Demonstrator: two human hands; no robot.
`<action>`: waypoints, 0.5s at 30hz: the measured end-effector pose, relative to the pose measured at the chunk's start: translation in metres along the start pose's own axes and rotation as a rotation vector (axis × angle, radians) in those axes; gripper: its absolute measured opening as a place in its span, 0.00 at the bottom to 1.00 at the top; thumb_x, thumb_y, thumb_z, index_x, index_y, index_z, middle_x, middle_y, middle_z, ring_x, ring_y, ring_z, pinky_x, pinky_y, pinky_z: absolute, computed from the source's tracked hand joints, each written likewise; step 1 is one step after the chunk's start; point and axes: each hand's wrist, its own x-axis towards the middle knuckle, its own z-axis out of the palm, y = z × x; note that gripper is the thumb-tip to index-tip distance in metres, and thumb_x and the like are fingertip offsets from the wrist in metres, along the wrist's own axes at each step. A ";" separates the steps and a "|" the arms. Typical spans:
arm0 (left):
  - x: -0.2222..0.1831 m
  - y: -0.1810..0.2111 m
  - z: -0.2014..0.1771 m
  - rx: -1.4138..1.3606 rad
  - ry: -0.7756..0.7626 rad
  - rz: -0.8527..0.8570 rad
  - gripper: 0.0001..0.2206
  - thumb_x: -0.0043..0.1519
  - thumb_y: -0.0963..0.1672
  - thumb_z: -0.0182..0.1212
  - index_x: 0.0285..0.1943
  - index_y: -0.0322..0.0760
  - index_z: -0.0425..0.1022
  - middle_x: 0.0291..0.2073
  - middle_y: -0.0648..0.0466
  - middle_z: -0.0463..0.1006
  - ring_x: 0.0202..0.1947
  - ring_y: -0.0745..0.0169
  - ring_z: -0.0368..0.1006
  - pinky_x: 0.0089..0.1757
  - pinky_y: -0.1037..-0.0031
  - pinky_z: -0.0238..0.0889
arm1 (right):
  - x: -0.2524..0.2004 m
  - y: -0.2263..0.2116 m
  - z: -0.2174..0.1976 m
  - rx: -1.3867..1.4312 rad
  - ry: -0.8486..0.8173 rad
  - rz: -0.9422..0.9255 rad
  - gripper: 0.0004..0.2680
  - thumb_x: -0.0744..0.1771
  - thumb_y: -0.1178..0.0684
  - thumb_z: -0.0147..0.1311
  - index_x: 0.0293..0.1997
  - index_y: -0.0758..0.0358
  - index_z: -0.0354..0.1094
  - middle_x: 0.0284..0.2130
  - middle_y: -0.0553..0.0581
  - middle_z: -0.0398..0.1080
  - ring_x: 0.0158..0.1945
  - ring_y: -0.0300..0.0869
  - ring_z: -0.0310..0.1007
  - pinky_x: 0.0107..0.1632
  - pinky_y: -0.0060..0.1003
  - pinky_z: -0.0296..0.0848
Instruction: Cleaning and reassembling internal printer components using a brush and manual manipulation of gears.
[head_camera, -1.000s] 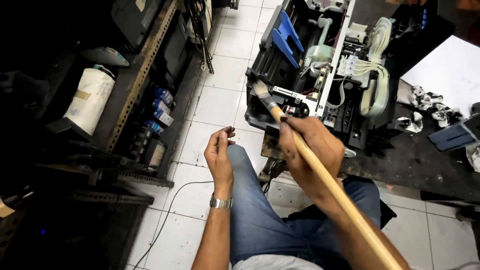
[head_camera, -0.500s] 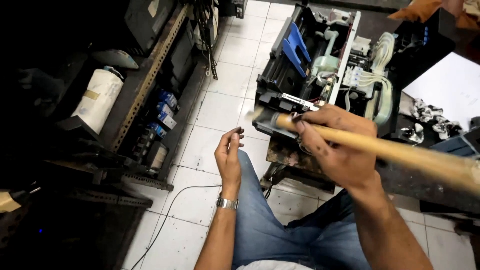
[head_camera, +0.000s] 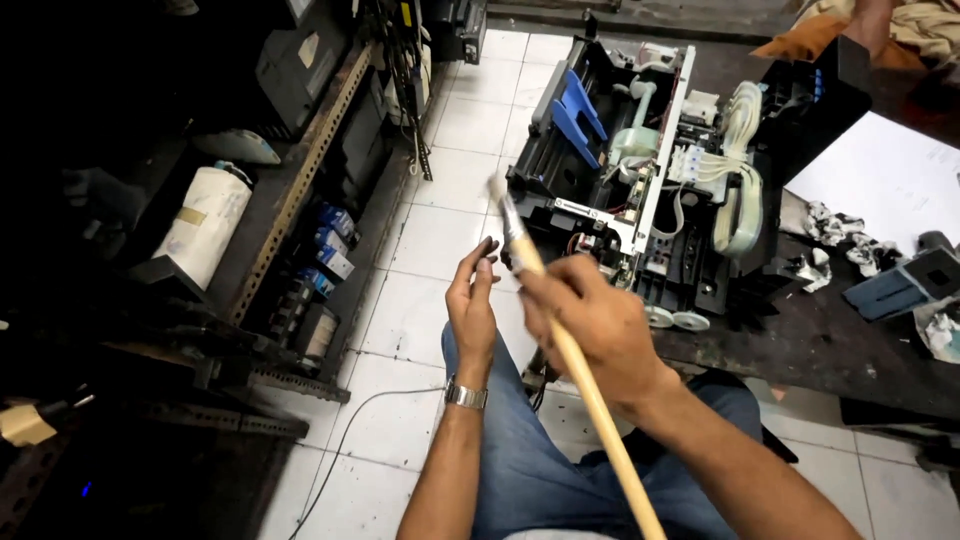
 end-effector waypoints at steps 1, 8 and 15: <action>-0.001 0.002 0.001 -0.006 -0.002 -0.002 0.17 0.72 0.45 0.51 0.66 0.33 0.74 0.56 0.44 0.78 0.55 0.58 0.69 0.48 0.72 0.68 | -0.004 0.002 0.000 -0.040 0.016 0.016 0.07 0.68 0.52 0.56 0.45 0.62 0.77 0.27 0.58 0.70 0.16 0.46 0.70 0.22 0.37 0.72; 0.012 -0.015 0.002 -0.020 -0.041 0.050 0.15 0.71 0.41 0.51 0.65 0.34 0.75 0.55 0.44 0.78 0.55 0.58 0.71 0.48 0.73 0.70 | 0.000 -0.006 0.005 -0.180 0.089 0.047 0.04 0.68 0.54 0.56 0.44 0.57 0.75 0.28 0.53 0.67 0.16 0.45 0.69 0.25 0.37 0.73; 0.017 -0.015 -0.016 0.035 -0.102 0.029 0.16 0.69 0.40 0.52 0.64 0.35 0.76 0.52 0.48 0.79 0.54 0.61 0.70 0.49 0.72 0.70 | -0.048 -0.019 0.003 -0.008 0.160 0.145 0.04 0.65 0.57 0.58 0.42 0.57 0.76 0.29 0.55 0.69 0.20 0.51 0.73 0.28 0.36 0.75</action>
